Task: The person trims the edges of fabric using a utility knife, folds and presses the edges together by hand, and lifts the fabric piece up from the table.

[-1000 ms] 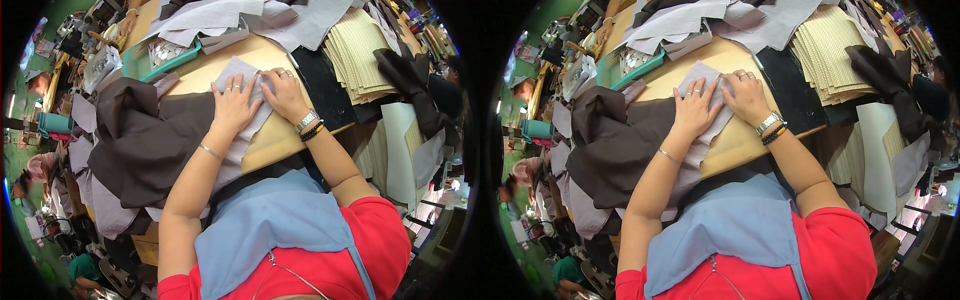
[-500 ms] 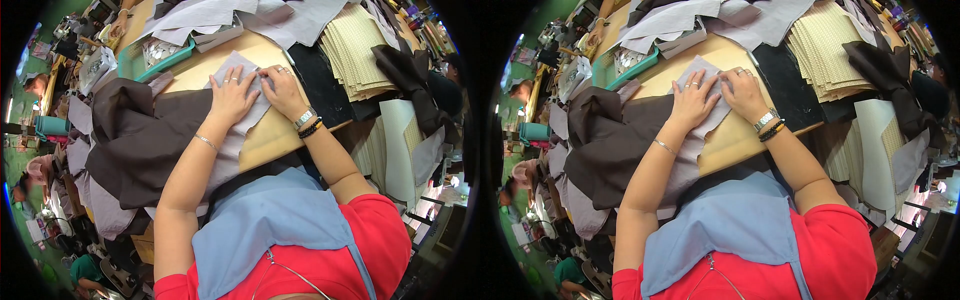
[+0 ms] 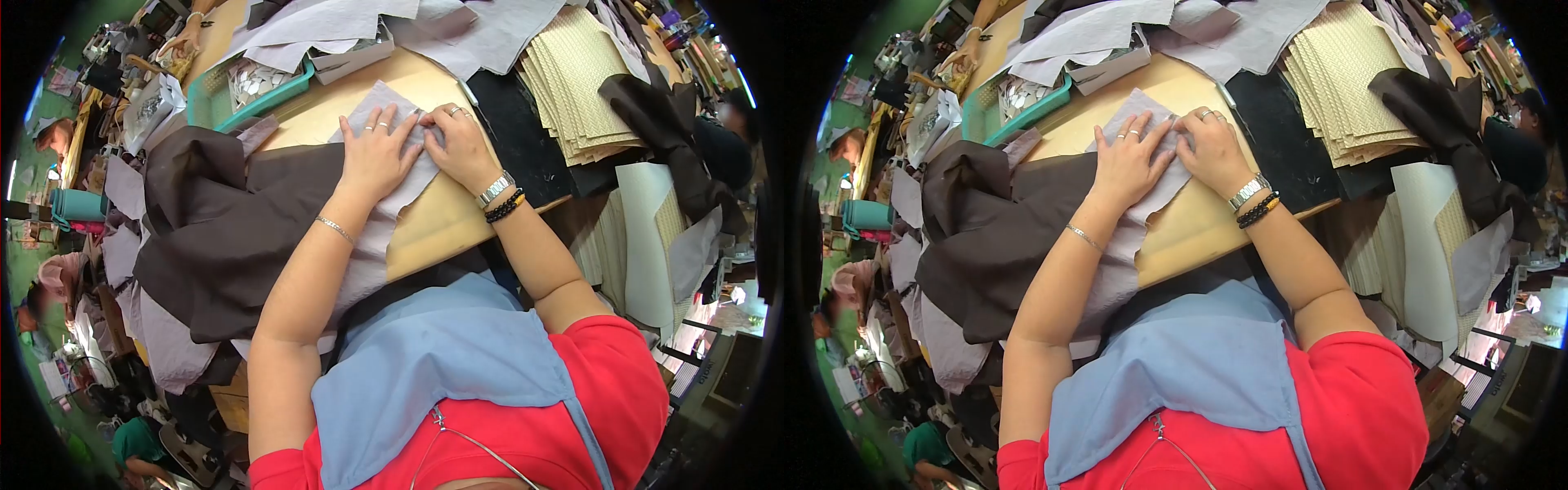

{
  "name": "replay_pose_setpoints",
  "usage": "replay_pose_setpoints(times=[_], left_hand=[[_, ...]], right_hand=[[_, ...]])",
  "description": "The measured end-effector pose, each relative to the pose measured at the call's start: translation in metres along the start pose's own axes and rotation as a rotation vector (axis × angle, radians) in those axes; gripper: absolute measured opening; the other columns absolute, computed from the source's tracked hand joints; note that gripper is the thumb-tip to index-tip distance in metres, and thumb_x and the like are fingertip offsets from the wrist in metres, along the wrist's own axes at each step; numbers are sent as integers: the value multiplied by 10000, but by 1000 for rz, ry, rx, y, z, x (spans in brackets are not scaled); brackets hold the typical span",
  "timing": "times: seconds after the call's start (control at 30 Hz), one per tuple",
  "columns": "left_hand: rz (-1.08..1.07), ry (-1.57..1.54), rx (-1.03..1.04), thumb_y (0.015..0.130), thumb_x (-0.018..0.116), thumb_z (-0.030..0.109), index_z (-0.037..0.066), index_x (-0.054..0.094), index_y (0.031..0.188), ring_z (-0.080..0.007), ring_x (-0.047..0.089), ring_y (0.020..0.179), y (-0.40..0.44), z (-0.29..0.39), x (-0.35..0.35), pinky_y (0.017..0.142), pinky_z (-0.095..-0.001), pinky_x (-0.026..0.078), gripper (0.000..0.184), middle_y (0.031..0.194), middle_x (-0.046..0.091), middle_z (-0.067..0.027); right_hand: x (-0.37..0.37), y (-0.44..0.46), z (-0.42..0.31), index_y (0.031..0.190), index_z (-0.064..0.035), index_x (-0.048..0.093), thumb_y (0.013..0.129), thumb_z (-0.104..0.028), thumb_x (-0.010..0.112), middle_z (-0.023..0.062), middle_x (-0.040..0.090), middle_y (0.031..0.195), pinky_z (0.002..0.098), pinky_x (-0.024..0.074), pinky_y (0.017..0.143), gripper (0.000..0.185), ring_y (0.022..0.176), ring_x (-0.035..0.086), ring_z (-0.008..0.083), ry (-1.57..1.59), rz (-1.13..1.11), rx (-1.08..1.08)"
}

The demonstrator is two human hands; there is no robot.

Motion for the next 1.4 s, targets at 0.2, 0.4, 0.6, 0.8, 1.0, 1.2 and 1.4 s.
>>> replay_pose_setpoints(times=[0.2, 0.4, 0.6, 0.8, 1.0, 1.2, 1.4], left_hand=[[-33, -29, -24, 954, 549, 456, 277, 498, 1441, -336, 357, 1442, 10, -1, 7, 1070, -792, 163, 521, 1521, 428, -152], [-43, -9, -39, 951, 520, 448, 288, 484, 1450, -341, 349, 1440, 11, -2, 11, 1060, -812, 141, 525, 1527, 407, -153], [-83, 11, -67, 940, 540, 431, 296, 487, 1447, -336, 359, 1431, 14, -4, 6, 1054, -815, 147, 528, 1506, 426, -151], [-39, 9, -73, 961, 547, 438, 306, 485, 1451, -326, 381, 1425, -17, -2, -1, 1051, -808, 170, 511, 1500, 448, -126], [-31, 46, -85, 987, 513, 438, 333, 469, 1468, -321, 384, 1426, -18, 1, -3, 1055, -801, 181, 494, 1515, 441, -122], [-20, 39, -91, 986, 514, 437, 326, 481, 1461, -315, 387, 1428, -20, 0, -3, 1056, -802, 178, 488, 1520, 441, -114], [-1, 64, -83, 990, 513, 428, 284, 509, 1439, -304, 407, 1417, -26, 1, -5, 1056, -800, 180, 472, 1506, 464, -94]], right_hand=[[2, 1, 1, 952, -64, 655, 819, -94, 674, 119, 647, 977, 448, 503, 799, 138, 939, 612, 331, -4, -13, -8], [-2, 5, -3, 971, -52, 657, 823, -109, 684, 126, 648, 984, 442, 513, 818, 161, 940, 617, 334, -15, -60, -45], [-6, 10, 7, 1023, -57, 663, 831, -114, 702, 135, 652, 1009, 426, 526, 845, 204, 970, 632, 332, 0, -151, -18], [-16, 9, -8, 1144, -67, 656, 832, -43, 674, 119, 669, 1088, 407, 533, 863, 313, 1020, 643, 322, 72, -100, -120], [-6, 10, -12, 1154, -58, 664, 838, -16, 648, 113, 689, 1124, 409, 532, 880, 319, 1023, 645, 308, 18, -126, -289], [-6, 10, -10, 1108, -35, 677, 840, -17, 641, 122, 700, 1096, 409, 536, 868, 271, 1001, 653, 313, 26, -123, -291], [-3, 11, -8, 1162, -34, 649, 849, -27, 624, 131, 695, 1075, 406, 536, 865, 313, 987, 651, 324, -28, -203, -316]])
Point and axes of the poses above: each hand's wrist, its own y-axis towards the middle knuckle, its own x-axis out of the palm, z = x × y, the point moved 7 cm from there along y, towards the middle knuckle
